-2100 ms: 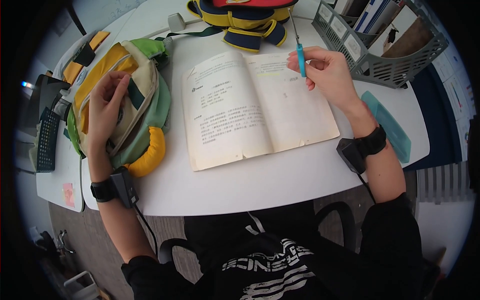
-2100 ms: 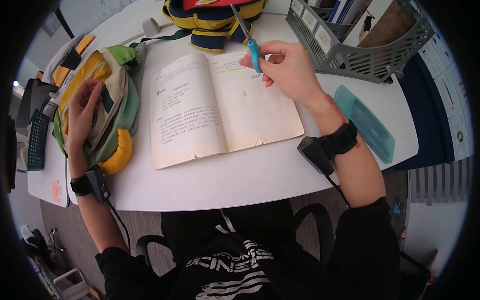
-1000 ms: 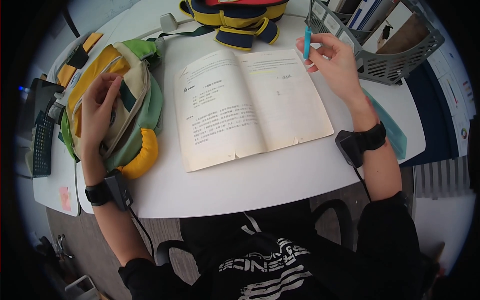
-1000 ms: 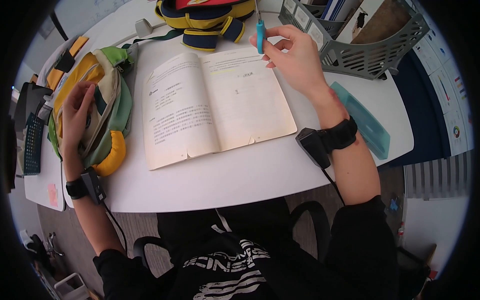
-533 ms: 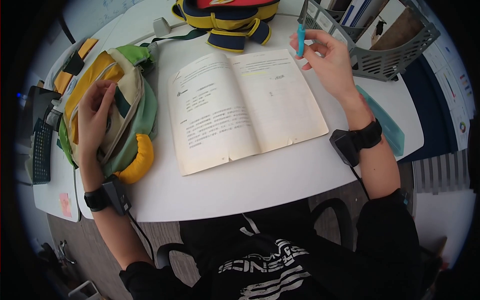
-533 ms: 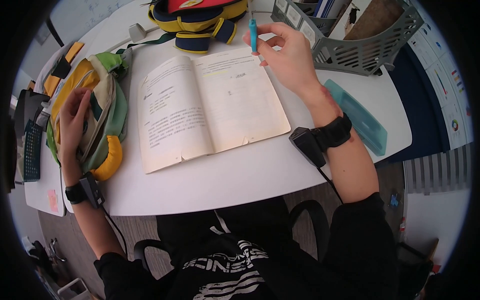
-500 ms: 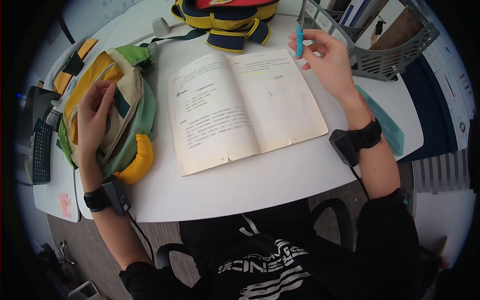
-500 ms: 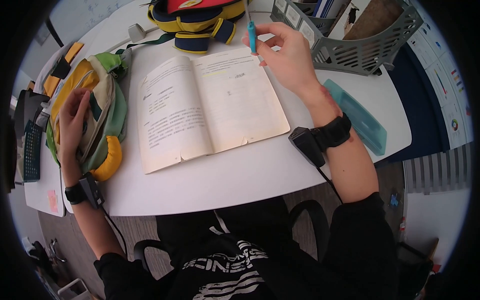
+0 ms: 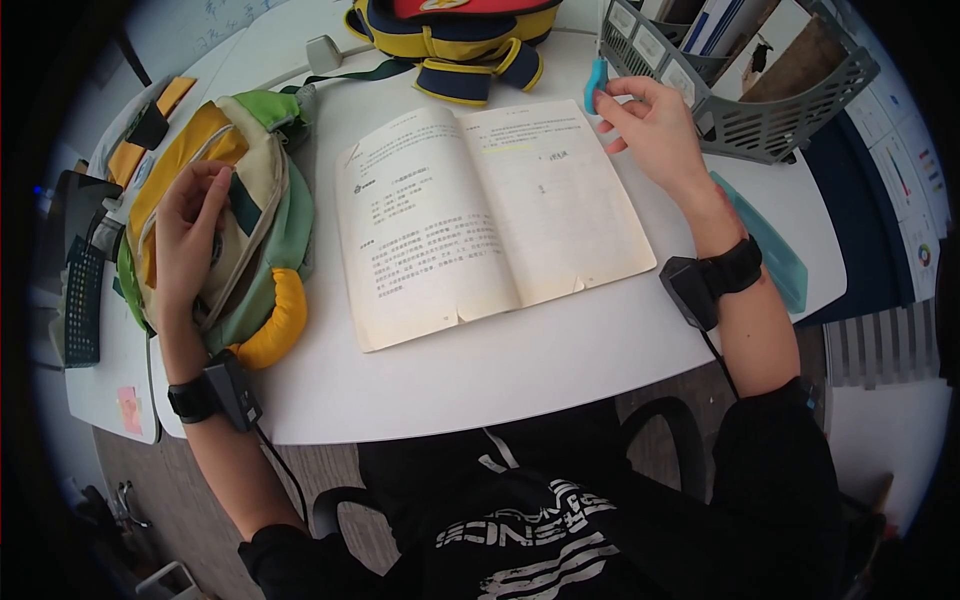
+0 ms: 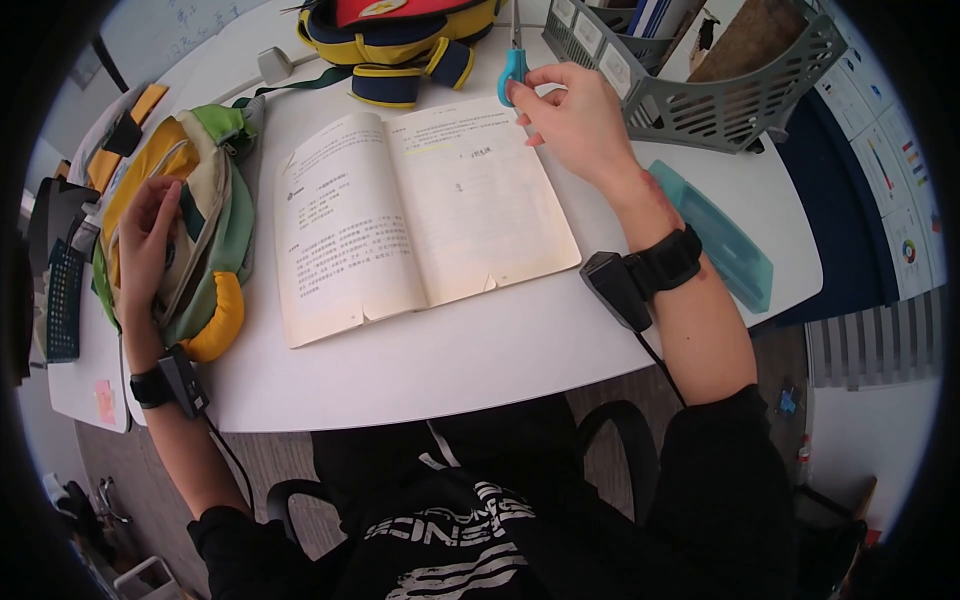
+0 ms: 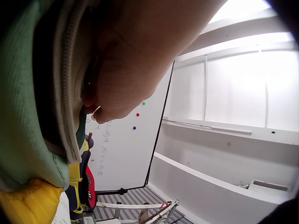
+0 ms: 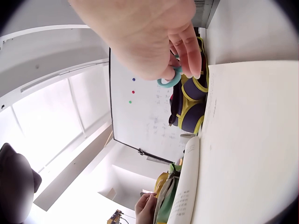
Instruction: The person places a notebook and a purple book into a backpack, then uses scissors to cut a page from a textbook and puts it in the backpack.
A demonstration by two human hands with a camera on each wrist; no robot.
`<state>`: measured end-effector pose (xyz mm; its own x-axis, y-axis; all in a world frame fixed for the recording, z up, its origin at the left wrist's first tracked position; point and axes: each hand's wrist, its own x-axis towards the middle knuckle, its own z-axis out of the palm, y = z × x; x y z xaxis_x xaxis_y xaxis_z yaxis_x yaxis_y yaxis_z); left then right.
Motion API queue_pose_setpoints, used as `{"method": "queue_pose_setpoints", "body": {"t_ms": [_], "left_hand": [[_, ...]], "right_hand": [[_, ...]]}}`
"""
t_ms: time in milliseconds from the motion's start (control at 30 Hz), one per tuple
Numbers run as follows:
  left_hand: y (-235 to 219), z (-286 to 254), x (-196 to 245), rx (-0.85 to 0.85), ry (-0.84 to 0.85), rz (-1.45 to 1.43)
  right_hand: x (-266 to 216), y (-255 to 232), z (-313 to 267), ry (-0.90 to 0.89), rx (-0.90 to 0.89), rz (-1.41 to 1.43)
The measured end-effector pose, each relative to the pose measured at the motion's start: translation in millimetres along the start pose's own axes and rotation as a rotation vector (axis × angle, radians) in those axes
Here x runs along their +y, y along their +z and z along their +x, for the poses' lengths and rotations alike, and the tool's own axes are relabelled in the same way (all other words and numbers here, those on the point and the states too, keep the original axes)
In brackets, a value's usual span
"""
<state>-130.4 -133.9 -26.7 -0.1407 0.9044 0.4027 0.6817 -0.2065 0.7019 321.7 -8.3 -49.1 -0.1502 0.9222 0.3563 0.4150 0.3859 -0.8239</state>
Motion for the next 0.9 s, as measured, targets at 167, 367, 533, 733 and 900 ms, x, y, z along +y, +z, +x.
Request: {"method": "queue_pose_setpoints", "body": {"t_ms": [167,367,533,733,900], "left_hand": [[1,0,1,0.004,0.001,-0.011],[0,0,-1,-0.005,0.009,-0.002],[0,0,1,0.003,0.011,0.004],[-1,-1,0,-0.013,0.008,-0.016],[0,-1,0,0.000,0.009,-0.026]], "right_hand": [[-18,-8,-3,0.097,-0.053,-0.273],[-17,-10,-4,0.144,-0.086,-0.421],[-2,-12,1,0.109,-0.062,-0.557],[-4,-11,-1,0.072,0.018,-0.710],[-12,-10,-2,0.024,-0.018,-0.651]]}}
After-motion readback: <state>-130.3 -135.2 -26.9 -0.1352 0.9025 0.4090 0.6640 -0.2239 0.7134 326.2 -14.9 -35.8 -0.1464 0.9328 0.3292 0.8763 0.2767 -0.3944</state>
